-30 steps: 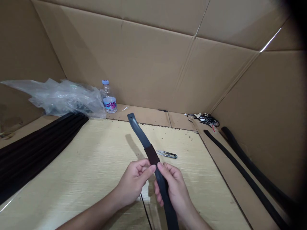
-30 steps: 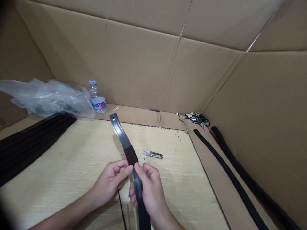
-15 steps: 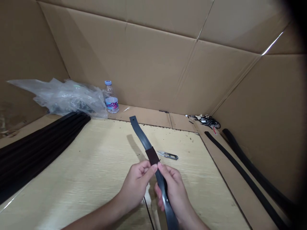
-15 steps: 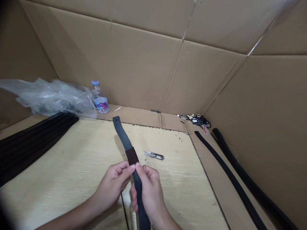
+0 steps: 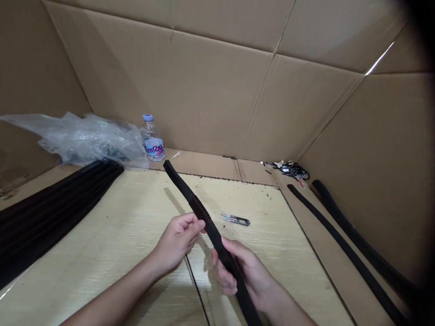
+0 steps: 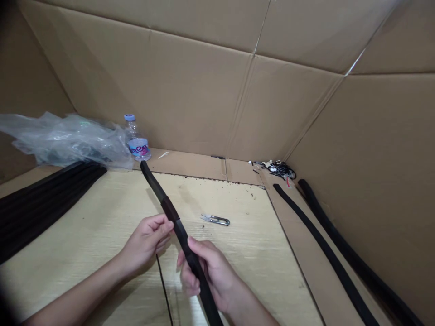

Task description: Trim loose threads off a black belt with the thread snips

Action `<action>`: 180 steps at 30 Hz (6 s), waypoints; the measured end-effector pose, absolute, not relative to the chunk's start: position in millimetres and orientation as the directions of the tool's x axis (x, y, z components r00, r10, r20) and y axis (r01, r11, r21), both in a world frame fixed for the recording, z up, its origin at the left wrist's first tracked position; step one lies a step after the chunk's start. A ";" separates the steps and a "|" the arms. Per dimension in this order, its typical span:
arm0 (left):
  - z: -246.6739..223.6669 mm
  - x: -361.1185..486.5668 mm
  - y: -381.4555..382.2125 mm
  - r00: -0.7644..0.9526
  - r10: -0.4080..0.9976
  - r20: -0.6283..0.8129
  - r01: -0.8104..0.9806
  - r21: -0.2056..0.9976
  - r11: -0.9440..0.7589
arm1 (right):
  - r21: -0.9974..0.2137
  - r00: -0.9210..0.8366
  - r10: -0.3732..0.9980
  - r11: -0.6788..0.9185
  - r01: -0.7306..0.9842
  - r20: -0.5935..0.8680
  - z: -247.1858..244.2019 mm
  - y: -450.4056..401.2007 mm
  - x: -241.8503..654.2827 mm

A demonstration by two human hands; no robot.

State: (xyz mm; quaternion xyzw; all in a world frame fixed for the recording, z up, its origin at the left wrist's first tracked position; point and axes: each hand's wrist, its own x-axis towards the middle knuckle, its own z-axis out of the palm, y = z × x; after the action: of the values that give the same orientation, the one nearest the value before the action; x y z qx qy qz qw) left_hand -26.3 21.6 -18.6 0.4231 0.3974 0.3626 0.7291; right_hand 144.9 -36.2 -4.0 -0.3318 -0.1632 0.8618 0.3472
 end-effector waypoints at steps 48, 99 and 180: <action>-17.2 -32.2 23.5 0.480 0.841 -0.249 0.012 0.961 0.278 | -0.823 -0.284 0.881 -0.460 -0.332 -0.378 -1.6 -37.0 135.5; -14.0 -27.0 19.6 0.507 0.840 -0.191 0.197 0.975 0.102 | -0.802 -0.189 0.910 -0.415 -0.430 -0.370 -5.6 -41.8 130.5; -6.5 -29.6 20.1 0.498 0.856 -0.141 0.198 0.979 0.046 | -0.897 -0.195 0.965 -0.237 -0.374 -0.174 -10.0 -45.5 129.7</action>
State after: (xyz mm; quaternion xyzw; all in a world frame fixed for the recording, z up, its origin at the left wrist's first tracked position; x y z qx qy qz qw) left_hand -29.6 20.1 -6.5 0.6321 0.4169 0.2781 0.5910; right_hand 129.7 -45.5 -10.0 -0.3987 -0.3709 0.6780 0.4937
